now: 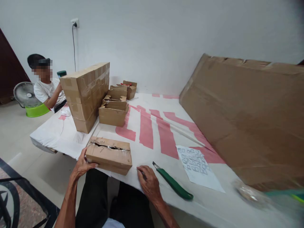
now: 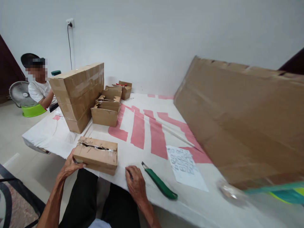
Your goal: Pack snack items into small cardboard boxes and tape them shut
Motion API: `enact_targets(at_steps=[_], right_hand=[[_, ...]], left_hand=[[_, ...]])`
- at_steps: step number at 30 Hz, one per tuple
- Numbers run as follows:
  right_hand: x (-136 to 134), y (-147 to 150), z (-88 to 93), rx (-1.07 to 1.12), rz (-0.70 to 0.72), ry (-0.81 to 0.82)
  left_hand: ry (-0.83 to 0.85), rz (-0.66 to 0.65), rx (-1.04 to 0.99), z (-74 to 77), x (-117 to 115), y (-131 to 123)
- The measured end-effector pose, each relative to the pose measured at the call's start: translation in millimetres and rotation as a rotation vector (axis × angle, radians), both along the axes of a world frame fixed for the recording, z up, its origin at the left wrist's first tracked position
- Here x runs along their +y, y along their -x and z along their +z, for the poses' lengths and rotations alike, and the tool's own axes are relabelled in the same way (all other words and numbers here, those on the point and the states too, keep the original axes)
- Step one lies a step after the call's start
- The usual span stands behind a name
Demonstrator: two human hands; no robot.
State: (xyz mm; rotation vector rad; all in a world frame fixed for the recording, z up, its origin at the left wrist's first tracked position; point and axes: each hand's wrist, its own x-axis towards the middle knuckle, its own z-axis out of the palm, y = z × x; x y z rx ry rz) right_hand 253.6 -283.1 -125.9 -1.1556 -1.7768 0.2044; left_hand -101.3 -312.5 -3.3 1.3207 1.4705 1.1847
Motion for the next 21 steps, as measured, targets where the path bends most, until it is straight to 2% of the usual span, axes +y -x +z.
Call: enact_targets(at_steps=[7, 16, 21], right_hand=[[0.5, -0.2, 0.0, -0.004, -0.004, -0.017], [0.6, 2.5, 0.9, 0.003, -0.022, 0.006], [-0.4, 4.4, 5.9, 0.008, -0.029, 0.022]], left_hand=[[0.033, -0.082, -0.037, 4.1, 11.2, 8.8], [0.091, -0.174, -0.001, 17.2, 18.4, 4.0], [0.108, -0.171, 0.012, 13.5, 19.1, 5.7]])
